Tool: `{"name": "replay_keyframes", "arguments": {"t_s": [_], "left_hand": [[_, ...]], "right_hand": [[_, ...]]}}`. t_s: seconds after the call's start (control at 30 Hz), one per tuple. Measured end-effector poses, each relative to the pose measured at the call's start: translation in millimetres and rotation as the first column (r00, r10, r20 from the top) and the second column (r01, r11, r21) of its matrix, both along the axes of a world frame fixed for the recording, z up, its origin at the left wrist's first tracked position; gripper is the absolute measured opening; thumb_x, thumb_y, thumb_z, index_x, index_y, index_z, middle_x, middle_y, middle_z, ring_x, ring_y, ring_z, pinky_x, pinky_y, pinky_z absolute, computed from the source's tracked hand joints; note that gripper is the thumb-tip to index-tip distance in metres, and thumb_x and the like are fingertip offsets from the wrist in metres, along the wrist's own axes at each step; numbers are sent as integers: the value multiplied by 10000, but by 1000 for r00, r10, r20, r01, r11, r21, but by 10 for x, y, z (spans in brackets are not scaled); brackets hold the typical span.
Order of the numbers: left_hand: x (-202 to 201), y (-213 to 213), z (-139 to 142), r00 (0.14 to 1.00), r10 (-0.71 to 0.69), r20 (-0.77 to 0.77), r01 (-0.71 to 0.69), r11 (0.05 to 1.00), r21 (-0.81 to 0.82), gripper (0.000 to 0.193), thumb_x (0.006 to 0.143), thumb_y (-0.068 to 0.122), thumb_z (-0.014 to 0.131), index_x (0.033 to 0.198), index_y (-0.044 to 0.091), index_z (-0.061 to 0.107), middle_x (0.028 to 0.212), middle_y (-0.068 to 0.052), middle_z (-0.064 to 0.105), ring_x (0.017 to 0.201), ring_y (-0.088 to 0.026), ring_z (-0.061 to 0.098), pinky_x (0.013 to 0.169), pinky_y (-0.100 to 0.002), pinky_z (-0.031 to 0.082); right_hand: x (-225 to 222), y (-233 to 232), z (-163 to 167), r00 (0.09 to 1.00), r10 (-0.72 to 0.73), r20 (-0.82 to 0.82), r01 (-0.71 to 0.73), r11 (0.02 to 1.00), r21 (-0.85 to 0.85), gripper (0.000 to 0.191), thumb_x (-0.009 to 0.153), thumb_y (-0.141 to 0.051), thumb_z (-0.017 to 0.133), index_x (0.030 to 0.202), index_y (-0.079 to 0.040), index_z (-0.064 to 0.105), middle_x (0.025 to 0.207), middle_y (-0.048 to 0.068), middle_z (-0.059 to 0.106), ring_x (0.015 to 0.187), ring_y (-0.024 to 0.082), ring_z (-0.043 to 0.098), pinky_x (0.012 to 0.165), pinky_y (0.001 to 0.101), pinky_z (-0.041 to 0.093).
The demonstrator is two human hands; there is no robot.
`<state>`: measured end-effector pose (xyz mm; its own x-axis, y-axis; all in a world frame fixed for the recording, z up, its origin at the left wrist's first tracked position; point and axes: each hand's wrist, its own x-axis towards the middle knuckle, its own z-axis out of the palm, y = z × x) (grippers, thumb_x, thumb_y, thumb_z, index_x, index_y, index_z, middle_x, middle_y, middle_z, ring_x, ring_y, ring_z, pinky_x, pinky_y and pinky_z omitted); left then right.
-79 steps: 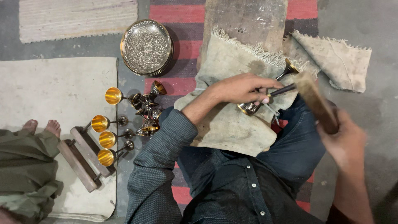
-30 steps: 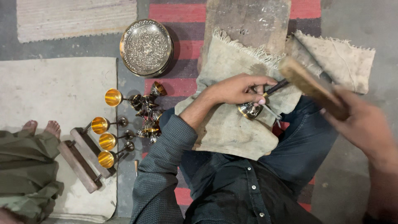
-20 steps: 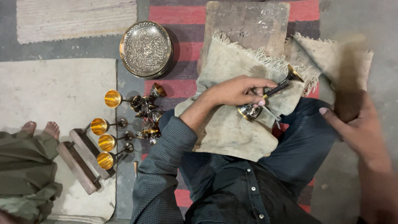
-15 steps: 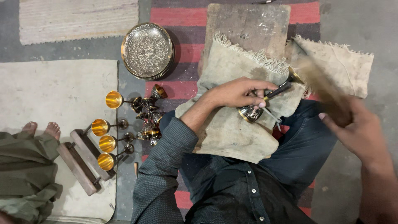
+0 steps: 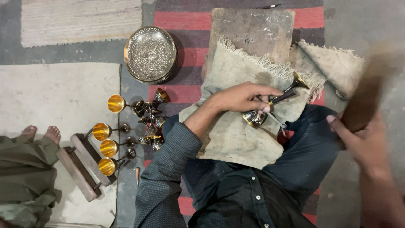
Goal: The person sits cross-legged on the floor holding a chisel against a brass goblet and repeatedly strikes the chisel with a wooden mallet to engrave decorative patterns into the metal, repositioning the chisel around the item's surface.
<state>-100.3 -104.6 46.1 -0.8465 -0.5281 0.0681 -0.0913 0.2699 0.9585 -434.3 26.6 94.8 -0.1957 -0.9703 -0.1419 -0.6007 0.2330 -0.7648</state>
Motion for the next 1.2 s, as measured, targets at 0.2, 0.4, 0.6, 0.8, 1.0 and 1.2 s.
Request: {"name": "replay_keyframes", "arguments": {"t_s": [0.2,0.4,0.6,0.8,1.0,1.2], "left_hand": [[-15,5,22,1000,0,20,0,1000,-7,573,985,256,731,1515,197,521,873,-11,780,835,-118,769,845,-350,608],[-7,2,27,1000,-10,-6,10,1000,5,575,986,251,728,1519,195,522,875,-4,780,854,-108,765,861,-345,606],[5,10,34,1000,-12,7,12,1000,25,569,1002,242,721,1528,193,511,867,-3,757,842,-106,752,841,-336,599],[4,6,13,1000,-7,5,7,999,32,578,987,228,723,1524,190,514,872,0,769,824,-98,753,839,-330,601],[13,2,-33,998,-15,-64,12,999,-41,548,1018,223,738,1521,170,526,928,-23,769,906,-119,745,899,-357,582],[21,7,-5,1000,-5,-1,5,998,64,555,993,247,715,1513,186,531,913,-25,764,839,-115,741,863,-356,592]], "right_hand": [[-46,-15,-26,984,161,-70,-174,953,-248,537,894,-141,779,1334,58,543,1079,155,695,957,247,705,813,346,577],[-120,60,-146,881,125,-457,-134,991,14,621,884,-98,829,1454,2,604,1174,207,724,761,289,735,710,377,586],[-77,31,-60,807,225,-546,-334,936,-109,547,801,-78,856,1300,38,665,1121,260,727,932,341,721,784,412,574],[-30,94,-56,993,75,87,-54,974,-218,324,993,-128,806,1190,50,619,1084,206,714,964,281,724,859,378,585],[-78,104,-105,991,-82,103,99,981,-167,390,969,-113,803,1222,10,532,965,155,636,732,249,584,623,409,471],[-67,139,-162,921,110,-374,-199,958,-208,299,922,-74,810,1128,42,626,975,176,706,871,261,710,789,383,577]]}}
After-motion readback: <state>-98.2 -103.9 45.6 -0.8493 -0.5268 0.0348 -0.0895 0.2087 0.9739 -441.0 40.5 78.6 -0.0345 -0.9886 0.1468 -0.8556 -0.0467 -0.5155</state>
